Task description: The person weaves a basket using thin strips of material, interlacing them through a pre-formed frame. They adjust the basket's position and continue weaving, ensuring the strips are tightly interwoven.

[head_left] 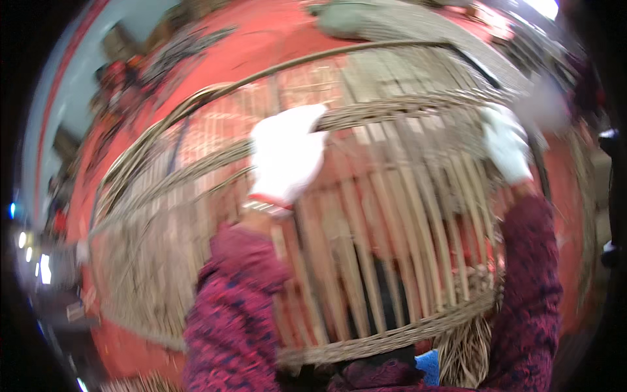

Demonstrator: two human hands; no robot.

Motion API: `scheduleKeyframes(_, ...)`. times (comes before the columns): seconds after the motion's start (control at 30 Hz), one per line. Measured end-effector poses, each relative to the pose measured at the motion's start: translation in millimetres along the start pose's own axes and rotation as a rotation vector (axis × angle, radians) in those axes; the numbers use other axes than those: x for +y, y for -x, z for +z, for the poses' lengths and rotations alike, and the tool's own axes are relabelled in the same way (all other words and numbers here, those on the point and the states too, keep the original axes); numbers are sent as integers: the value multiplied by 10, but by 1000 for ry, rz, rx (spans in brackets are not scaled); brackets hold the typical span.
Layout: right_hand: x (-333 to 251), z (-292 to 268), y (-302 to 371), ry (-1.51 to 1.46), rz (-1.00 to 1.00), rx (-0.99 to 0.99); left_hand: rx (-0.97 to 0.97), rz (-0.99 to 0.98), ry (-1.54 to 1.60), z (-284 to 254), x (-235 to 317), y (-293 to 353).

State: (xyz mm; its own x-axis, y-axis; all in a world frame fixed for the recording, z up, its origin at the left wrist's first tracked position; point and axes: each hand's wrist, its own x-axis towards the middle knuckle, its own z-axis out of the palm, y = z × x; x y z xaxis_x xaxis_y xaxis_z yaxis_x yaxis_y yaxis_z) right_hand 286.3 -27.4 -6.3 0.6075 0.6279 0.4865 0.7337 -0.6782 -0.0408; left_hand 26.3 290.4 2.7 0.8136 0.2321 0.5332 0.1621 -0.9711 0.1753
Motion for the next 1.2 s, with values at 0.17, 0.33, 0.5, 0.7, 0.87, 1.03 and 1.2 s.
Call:
scheduleKeyframes(0.17,-968,-466,348,-310,-363,10,-92,10,-23,-251,270,374)
scheduleKeyframes(0.33,-2344,-865,953,-537,-845,-319,-115,56,213,-999,532,1571)
scheduleKeyframes(0.5,-3502,-1067,1560,-766,-1195,-445,-74,-336,-135,-2088,413,3017)
scheduleKeyframes(0.7,-3795,-913,2008,-554,-1166,-362,-137,-689,-329,-2454,349,4135)
scheduleKeyframes(0.87,-3755,-979,1938,-545,-1163,-310,-240,-639,-428,-2471,210,4311)
scheduleKeyframes(1.03,-3414,-1161,1811,-473,-1155,-353,-250,-594,-476,-2582,88,4437)
scheduleKeyframes(1.2,-2444,-1364,1629,-424,-1101,-424,-200,-434,-435,-2563,494,4141)
